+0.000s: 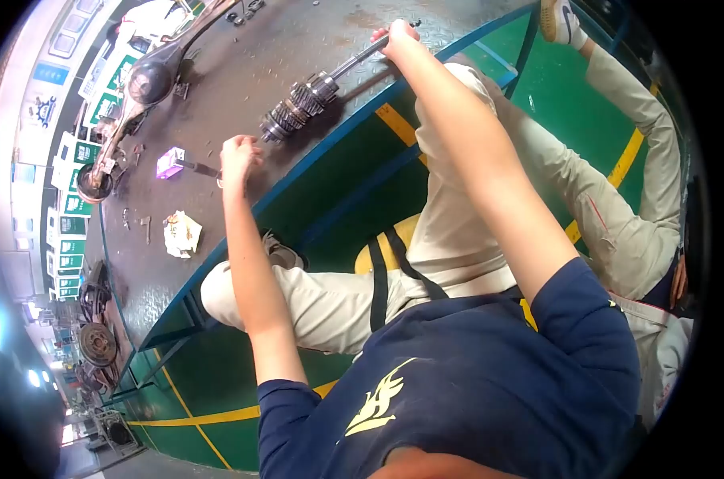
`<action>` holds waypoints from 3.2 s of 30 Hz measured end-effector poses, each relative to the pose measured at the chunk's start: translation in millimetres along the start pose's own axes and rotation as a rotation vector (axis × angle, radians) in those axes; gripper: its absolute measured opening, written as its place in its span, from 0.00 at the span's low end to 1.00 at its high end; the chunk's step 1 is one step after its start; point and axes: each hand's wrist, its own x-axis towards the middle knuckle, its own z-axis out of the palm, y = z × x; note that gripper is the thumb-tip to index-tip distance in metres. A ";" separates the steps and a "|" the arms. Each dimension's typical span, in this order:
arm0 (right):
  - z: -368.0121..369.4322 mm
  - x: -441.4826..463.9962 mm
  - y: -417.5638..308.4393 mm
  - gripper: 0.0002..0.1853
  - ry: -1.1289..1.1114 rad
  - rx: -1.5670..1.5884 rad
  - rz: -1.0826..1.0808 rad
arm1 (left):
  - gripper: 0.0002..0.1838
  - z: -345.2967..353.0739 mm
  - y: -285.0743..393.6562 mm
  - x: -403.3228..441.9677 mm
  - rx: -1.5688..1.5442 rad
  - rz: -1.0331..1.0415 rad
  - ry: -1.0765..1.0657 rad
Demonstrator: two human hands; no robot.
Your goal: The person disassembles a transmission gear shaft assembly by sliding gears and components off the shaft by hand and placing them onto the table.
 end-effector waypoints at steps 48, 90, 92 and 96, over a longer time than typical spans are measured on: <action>-28.0 -39.5 76.8 0.10 -0.528 -0.048 -0.037 | 0.25 52.8 12.1 14.1 -0.533 -0.367 0.040; -41.8 -50.6 16.9 0.10 -0.773 -0.025 -0.125 | 0.27 51.8 95.5 -74.2 -0.572 0.079 0.322; -38.0 -52.1 6.7 0.10 -0.742 0.025 -0.108 | 0.27 57.5 97.1 -76.3 -0.659 0.123 0.250; -39.5 -74.7 -6.1 0.10 -0.742 0.072 -0.029 | 0.28 52.4 116.7 -99.8 -0.804 0.021 0.246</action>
